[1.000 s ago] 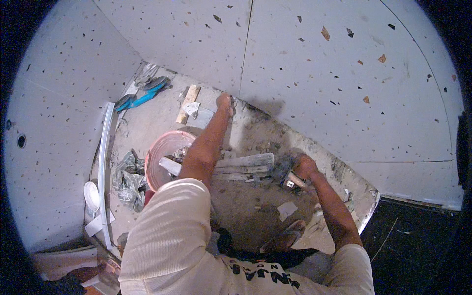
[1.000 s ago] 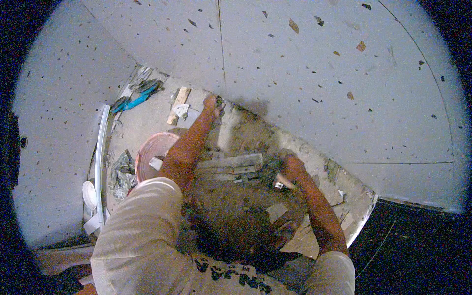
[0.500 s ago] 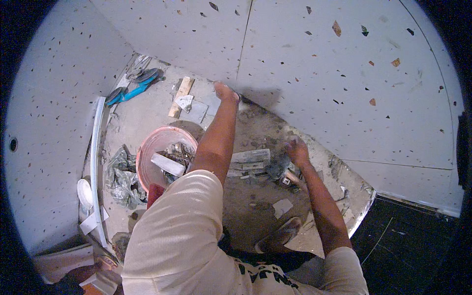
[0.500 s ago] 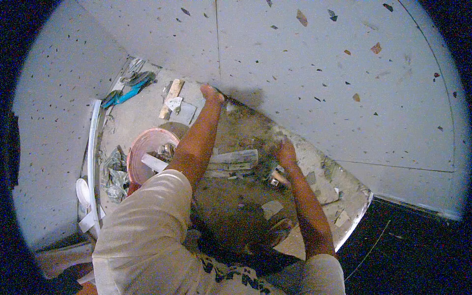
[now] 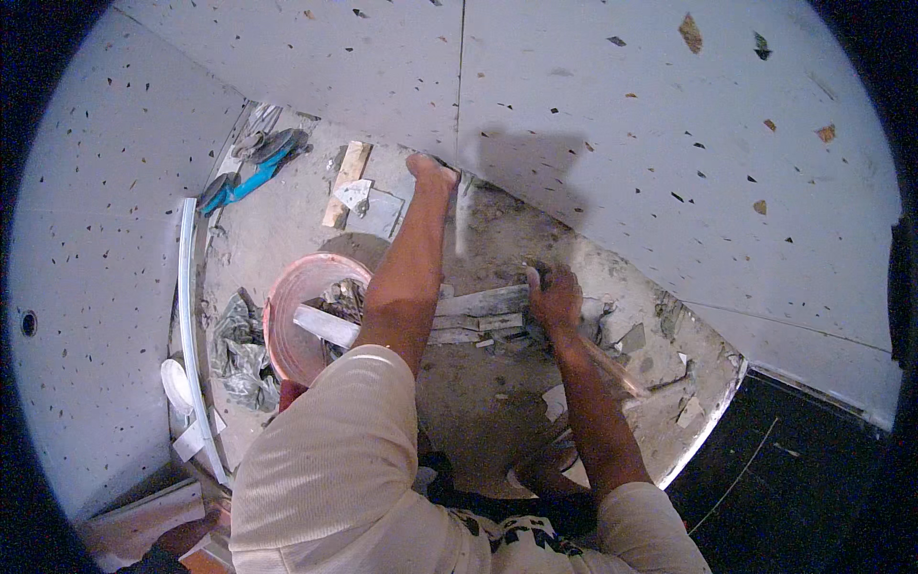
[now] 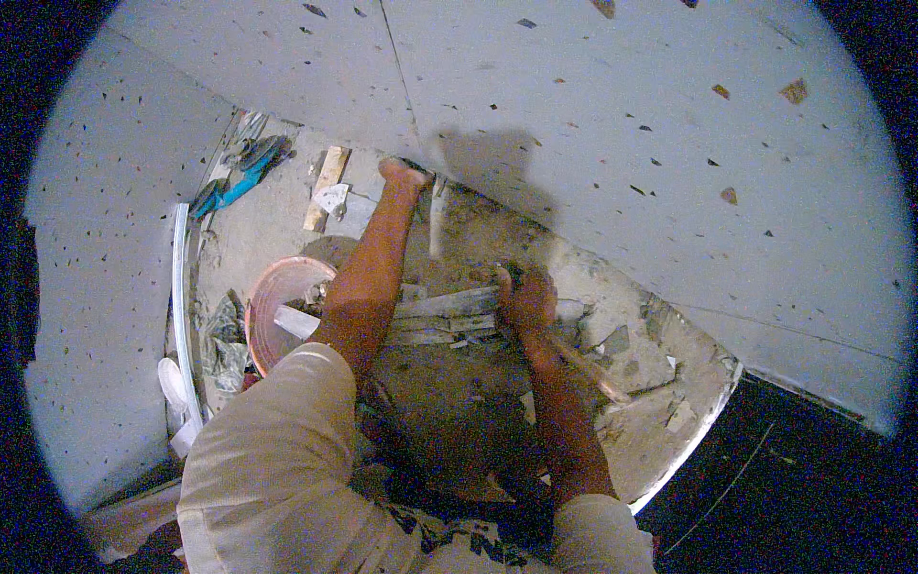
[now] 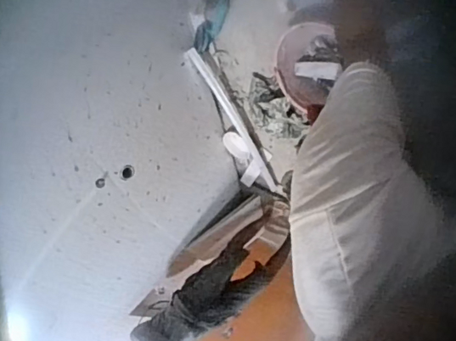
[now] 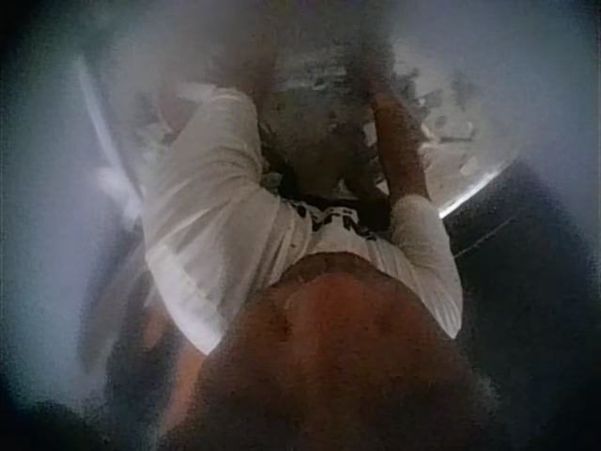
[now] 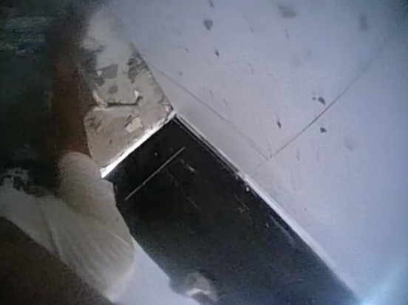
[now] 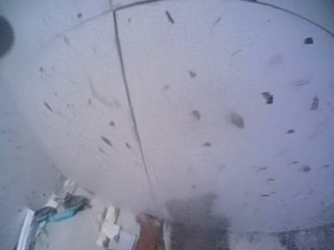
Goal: The person installs terrazzo-style wall tiles, using a hammer and chisel to adjust tile edges and a cloth to wipe the surface. They also use a metal ruler to measure and align tiles along the wall.
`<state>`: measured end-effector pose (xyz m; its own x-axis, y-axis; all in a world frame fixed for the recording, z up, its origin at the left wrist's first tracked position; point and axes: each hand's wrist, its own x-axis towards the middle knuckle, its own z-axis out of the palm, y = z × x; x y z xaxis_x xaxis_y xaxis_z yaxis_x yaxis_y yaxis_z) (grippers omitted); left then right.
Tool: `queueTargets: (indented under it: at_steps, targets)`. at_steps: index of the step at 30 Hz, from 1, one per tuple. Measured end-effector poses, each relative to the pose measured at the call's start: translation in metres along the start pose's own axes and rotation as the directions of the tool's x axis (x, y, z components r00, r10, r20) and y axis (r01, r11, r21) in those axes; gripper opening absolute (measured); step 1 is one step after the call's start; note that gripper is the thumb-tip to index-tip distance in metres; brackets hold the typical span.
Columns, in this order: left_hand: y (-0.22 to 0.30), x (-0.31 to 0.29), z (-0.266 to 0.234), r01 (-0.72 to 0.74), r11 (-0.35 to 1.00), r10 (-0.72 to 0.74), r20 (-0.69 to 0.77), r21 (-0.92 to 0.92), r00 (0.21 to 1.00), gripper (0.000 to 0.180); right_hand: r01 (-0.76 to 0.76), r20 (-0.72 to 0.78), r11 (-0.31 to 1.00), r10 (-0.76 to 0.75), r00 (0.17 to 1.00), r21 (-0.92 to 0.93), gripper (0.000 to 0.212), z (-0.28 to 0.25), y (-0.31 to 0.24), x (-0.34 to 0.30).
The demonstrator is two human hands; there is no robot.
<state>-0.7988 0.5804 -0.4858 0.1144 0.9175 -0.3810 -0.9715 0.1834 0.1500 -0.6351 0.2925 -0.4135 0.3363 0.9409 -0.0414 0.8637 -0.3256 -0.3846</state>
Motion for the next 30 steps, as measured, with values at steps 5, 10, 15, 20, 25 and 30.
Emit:
queueTargets:
  at_steps: [5, 10, 15, 20, 25, 30]
  targets:
    - [-0.008, 0.000, 0.003, 0.097, 0.989, -0.068, -0.234, 0.114, 0.970, 0.048, -0.079, 0.055, 0.995, 0.083, 0.995, -0.060, 0.037, 0.003, 0.010, 0.004]
    - [0.006, 0.024, -0.032, 0.156, 0.985, -0.144, -0.145, 0.077, 0.979, 0.050, -0.022, 0.077, 0.993, 0.013, 0.997, 0.119, 0.036, 0.002, 0.010, 0.004]
    - [-0.017, 0.021, -0.023, -0.001, 0.997, 0.008, -0.089, 0.083, 0.996, 0.038, -0.093, 0.084, 0.996, 0.091, 0.992, 0.016, 0.034, 0.007, 0.025, 0.001]
    - [-0.012, 0.002, -0.001, -0.127, 0.990, 0.135, -0.133, 0.063, 0.982, 0.050, 0.029, -0.016, 0.997, -0.028, 0.999, 0.067, 0.033, 0.009, 0.025, 0.000]
    - [0.002, -0.010, 0.011, -0.067, 0.998, 0.067, -0.036, -0.006, 0.997, 0.054, -0.019, 0.050, 0.996, 0.015, 0.999, 0.082, 0.036, -0.001, 0.007, 0.002]
    - [-0.001, 0.005, 0.007, -0.043, 0.999, 0.042, -0.023, -0.019, 0.999, 0.052, -0.052, 0.050, 0.999, 0.052, 0.997, 0.006, 0.039, 0.003, 0.008, 0.005]
